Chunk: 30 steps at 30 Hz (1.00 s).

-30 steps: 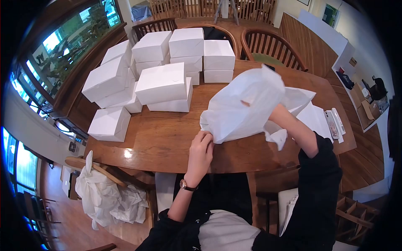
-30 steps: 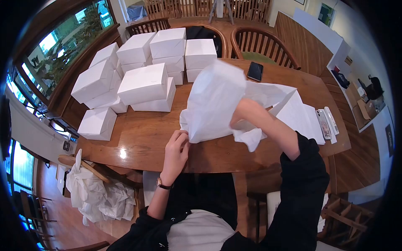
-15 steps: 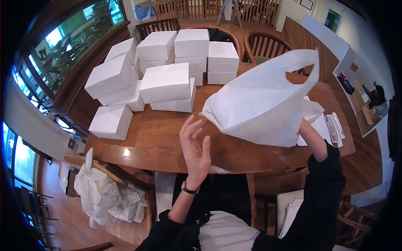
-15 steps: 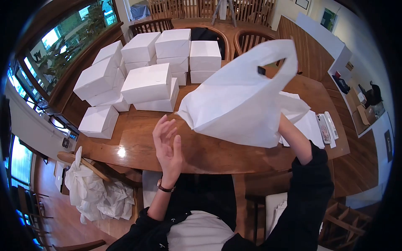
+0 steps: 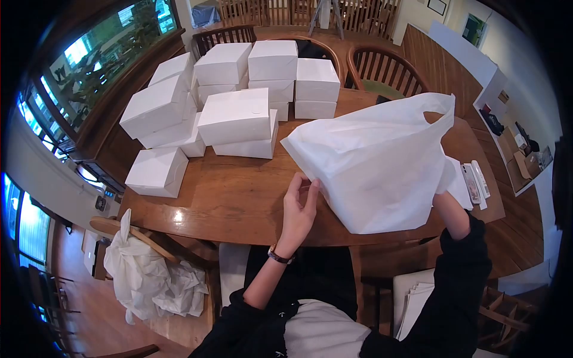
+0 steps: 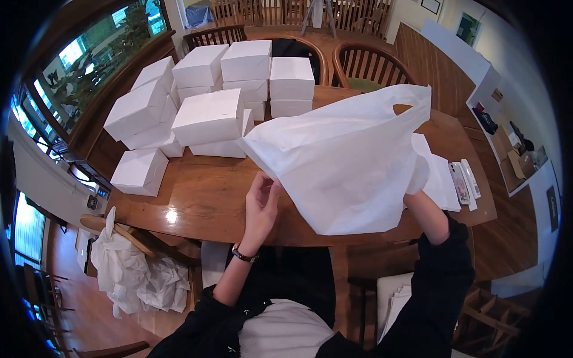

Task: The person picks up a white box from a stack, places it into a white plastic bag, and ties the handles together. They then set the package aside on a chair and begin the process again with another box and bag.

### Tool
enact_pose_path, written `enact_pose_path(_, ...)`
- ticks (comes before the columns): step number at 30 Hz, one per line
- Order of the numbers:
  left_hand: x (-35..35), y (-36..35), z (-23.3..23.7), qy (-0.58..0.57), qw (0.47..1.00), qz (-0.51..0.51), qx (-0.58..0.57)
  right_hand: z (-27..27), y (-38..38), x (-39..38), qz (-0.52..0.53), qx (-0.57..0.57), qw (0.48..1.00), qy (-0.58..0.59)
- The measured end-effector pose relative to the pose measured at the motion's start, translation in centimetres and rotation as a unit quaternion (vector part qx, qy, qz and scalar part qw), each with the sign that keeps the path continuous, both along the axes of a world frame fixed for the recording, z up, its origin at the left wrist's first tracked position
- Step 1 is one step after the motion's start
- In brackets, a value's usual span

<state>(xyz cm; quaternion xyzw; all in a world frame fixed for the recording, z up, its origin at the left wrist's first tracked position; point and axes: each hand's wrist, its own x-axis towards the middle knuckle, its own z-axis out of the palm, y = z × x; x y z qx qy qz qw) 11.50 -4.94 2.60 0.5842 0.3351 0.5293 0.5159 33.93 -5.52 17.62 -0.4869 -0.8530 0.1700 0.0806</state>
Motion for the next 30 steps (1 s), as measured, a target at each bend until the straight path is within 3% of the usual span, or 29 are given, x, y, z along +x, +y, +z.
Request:
enact_pose_path(6,1.0,-1.6,0.4,-0.069,0.995,0.019,0.065,-0.2,-0.8,0.3,-0.007,0.007,1.0,0.014)
enact_pose_path(9,0.5,-1.6,-1.9,-0.058,0.998,0.001,0.004,-0.5,-1.3,0.5,-0.009,0.01,1.0,0.021)
enact_pose_path(15,0.8,-1.4,-3.0,-0.036,0.999,0.014,0.001,-0.8,-1.7,0.9,-0.013,0.016,0.999,0.034)
enact_pose_path(18,1.5,-1.9,-2.4,-0.158,0.981,-0.029,-0.109,-0.8,-1.8,1.2,-0.015,0.021,0.999,0.038)
enact_pose_path(21,1.8,-2.8,-1.5,-0.193,0.954,-0.064,-0.219,-0.8,-1.6,1.4,-0.016,0.024,0.999,0.039)
enact_pose_path(24,1.6,-3.2,-0.9,-0.186,0.947,-0.062,-0.253,-0.8,-1.3,1.3,-0.014,0.02,0.999,0.034)
enact_pose_path(27,1.5,-2.6,-3.2,-0.126,0.958,-0.059,-0.251,-0.9,-1.3,1.1,-0.016,0.018,0.999,0.033)
enact_pose_path(30,1.0,-2.8,-2.7,-0.095,0.977,-0.057,-0.18,-0.8,-1.5,1.0,-0.018,0.013,0.999,0.029)
